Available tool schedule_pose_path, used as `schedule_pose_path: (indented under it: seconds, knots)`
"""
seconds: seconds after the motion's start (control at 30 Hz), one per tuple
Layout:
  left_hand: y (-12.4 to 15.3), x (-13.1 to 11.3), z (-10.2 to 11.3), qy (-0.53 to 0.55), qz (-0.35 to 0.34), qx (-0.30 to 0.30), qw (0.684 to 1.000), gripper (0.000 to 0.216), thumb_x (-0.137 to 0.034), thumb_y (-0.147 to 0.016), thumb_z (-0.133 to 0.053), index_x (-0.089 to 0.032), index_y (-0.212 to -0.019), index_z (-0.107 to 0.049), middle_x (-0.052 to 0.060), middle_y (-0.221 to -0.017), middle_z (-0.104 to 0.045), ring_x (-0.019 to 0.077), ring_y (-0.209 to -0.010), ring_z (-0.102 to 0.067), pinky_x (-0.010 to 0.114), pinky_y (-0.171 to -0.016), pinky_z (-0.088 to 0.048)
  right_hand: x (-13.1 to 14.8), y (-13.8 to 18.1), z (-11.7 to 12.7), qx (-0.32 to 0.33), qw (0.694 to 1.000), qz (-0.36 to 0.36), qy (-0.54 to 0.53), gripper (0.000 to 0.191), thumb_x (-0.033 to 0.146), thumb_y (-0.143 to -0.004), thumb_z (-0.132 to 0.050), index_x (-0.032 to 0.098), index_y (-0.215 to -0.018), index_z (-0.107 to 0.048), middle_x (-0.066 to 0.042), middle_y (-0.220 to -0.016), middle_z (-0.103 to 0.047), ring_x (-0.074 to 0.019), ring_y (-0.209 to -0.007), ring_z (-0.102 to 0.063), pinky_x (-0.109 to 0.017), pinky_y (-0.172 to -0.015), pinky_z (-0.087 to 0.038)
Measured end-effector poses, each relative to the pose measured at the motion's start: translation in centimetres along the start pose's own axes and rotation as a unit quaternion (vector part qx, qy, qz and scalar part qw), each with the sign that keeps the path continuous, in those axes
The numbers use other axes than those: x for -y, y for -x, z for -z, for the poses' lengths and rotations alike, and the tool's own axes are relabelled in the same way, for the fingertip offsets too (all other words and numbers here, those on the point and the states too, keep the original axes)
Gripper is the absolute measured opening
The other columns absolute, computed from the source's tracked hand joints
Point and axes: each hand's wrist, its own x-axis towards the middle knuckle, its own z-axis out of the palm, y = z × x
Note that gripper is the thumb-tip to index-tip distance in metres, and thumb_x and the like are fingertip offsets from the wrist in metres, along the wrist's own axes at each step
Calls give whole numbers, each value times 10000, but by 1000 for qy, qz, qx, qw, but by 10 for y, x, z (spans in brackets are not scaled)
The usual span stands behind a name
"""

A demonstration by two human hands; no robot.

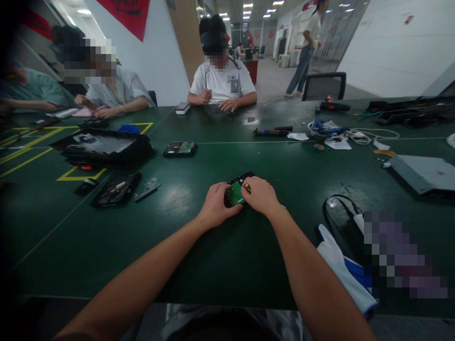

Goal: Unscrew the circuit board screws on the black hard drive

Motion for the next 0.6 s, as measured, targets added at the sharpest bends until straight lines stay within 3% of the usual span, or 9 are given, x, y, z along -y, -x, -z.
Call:
schedule_pose_path:
  seconds: [0.6]
  knots:
    - [0,3,-4,0,-6,-12,1000,696,-521,-729,-795,-184,-1289,-556,145,-1335,-582,338,-1302,-502,499,-1139,-408,-3,-1,0,6,1000,5,3,133,326,-930,-599,222,-917,-682,-57,-956,-694,-203,-854,-636,-328,-781,-439]
